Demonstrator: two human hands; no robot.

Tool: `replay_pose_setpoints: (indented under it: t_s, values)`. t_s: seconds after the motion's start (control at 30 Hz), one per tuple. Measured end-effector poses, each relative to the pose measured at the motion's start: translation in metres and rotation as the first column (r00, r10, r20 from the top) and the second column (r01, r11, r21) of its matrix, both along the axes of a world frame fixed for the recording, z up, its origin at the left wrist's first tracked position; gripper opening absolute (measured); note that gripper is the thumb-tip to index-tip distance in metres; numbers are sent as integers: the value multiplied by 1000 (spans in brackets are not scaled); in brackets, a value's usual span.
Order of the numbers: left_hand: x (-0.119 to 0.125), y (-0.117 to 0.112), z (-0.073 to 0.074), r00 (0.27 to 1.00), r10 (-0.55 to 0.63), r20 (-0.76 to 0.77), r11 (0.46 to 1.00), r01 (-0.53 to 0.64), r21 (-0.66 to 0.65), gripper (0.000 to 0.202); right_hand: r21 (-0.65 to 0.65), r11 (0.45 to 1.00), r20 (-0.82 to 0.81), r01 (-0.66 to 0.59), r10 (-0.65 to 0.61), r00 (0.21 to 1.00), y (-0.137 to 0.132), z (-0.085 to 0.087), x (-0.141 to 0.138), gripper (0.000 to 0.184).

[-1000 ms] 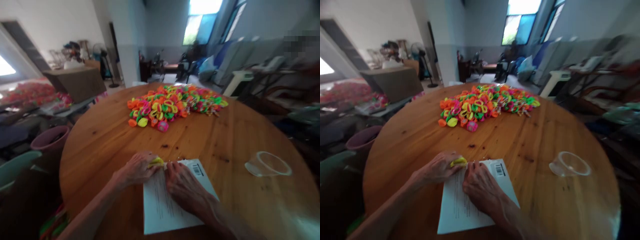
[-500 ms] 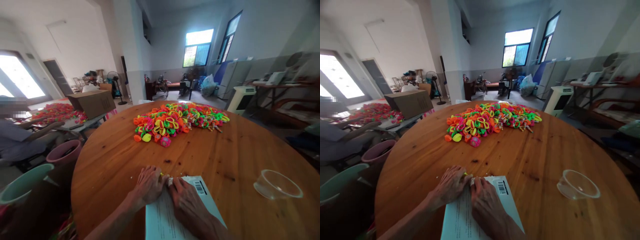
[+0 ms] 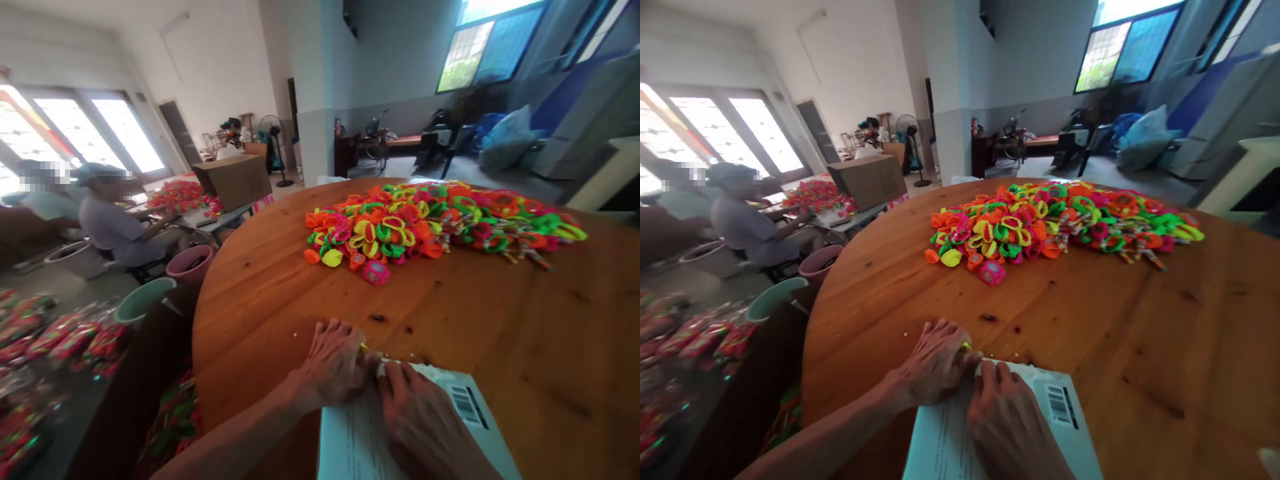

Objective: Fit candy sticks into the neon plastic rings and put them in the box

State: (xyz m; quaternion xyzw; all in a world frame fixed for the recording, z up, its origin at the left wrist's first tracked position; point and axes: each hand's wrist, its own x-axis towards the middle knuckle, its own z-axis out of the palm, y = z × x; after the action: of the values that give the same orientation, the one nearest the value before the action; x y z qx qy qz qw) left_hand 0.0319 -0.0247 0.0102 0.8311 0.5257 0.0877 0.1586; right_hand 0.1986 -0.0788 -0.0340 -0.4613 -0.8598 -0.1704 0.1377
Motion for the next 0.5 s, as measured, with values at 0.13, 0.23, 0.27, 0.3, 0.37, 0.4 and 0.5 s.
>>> replay_pose_setpoints:
  t_s: [0.13, 0.23, 0.27, 0.3, 0.37, 0.4, 0.5]
  values:
    - [-1, -1, -2, 1000, 1, 29, 1000, -2, 20, 40, 34, 998, -15, -52, 53, 998, 4, -4, 2, 28]
    - [0, 1, -3, 1000, -3, 25, 1000, 3, 14, 41, 113, 984, -59, -140, 148, 987, 12, -1, 5, 27]
    - [0, 1, -3, 1000, -10, 20, 1000, 9, 15, 41, 140, 976, -81, -165, 178, 981, 15, 0, 7, 27]
    - [0, 2, -3, 1000, -17, 13, 1000, 17, 17, 41, 160, 969, -105, -190, 209, 972, 18, 0, 9, 26]
    - [1, 3, -4, 1000, -29, 1, 999, 29, 21, 42, 172, 953, -146, -248, 273, 951, 23, -3, 13, 24]
    - [1, 4, -4, 1000, -28, -1, 999, 28, 20, 42, 174, 947, -165, -269, 298, 940, 24, -4, 15, 24]
    - [2, 4, -5, 1000, -23, 17, 1000, 23, 11, 42, 168, 937, -177, -306, 335, 926, 27, -11, 19, 22]
